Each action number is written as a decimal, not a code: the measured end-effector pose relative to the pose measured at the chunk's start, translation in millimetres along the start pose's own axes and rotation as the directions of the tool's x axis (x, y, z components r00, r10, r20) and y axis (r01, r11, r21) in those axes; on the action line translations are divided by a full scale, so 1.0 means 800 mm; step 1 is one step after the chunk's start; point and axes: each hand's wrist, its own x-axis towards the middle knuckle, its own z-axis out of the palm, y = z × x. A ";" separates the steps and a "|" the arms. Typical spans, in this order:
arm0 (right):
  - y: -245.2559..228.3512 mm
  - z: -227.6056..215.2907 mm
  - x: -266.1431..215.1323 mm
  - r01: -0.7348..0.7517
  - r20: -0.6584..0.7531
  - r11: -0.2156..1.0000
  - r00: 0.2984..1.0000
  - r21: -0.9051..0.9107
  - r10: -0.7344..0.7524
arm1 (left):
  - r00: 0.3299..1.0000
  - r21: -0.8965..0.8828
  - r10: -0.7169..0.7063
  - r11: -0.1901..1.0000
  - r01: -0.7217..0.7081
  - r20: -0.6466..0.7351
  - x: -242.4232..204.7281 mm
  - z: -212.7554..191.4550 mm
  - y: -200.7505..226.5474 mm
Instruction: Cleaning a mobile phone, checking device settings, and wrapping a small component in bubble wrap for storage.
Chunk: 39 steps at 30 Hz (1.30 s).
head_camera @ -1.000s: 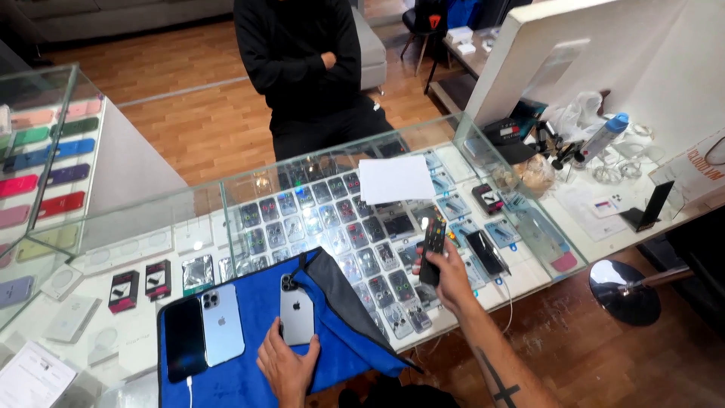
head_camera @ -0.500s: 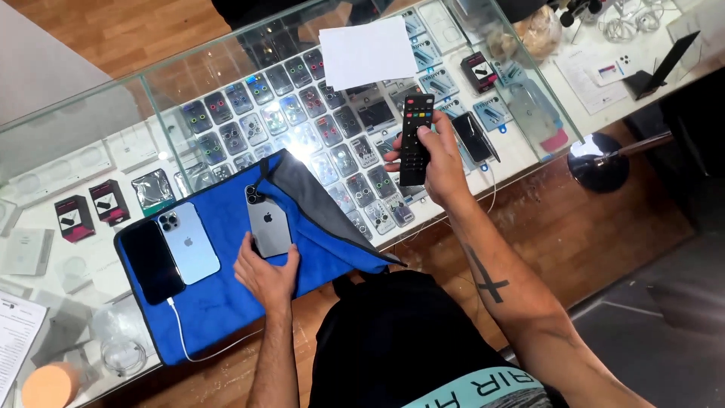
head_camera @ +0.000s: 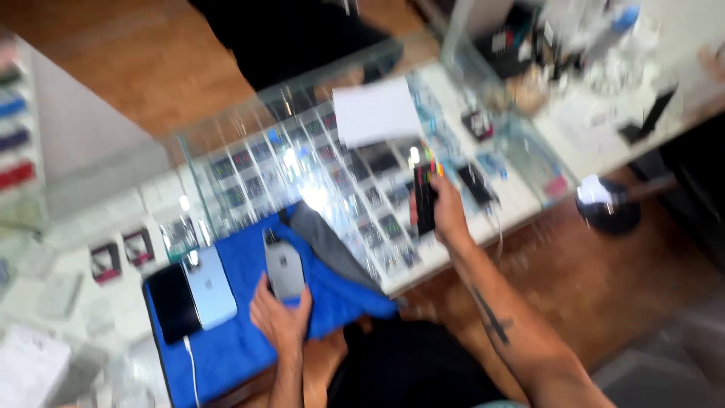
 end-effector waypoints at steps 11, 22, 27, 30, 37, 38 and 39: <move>-0.011 0.007 -0.012 -0.128 0.027 0.985 0.992 0.118 0.126 | 0.951 0.164 -0.271 0.955 0.246 0.149 -0.006 0.031 -0.036; 0.005 -0.001 -0.005 -0.111 0.019 0.986 0.994 0.124 0.110 | 0.951 0.161 -0.261 0.958 0.235 0.164 -0.007 0.031 -0.039; 0.004 -0.001 -0.007 -0.130 0.001 0.987 0.992 0.094 0.130 | 0.950 0.154 -0.262 0.959 0.237 0.170 -0.007 0.030 -0.038; 0.014 -0.005 0.000 -0.121 0.018 0.982 0.993 0.142 0.120 | 0.954 0.152 -0.255 0.961 0.232 0.159 -0.008 0.032 -0.041; 0.017 -0.007 0.002 -0.122 0.024 0.981 0.993 0.150 0.120 | 0.965 0.140 -0.227 0.968 0.208 0.134 -0.011 0.033 -0.041; 0.015 -0.006 0.002 -0.122 0.032 0.982 0.992 0.141 0.118 | 0.964 0.137 -0.228 0.968 0.210 0.134 -0.010 0.032 -0.041; 0.014 -0.005 0.002 -0.121 0.041 0.984 0.992 0.133 0.117 | 0.964 0.133 -0.229 0.968 0.212 0.134 -0.009 0.032 -0.040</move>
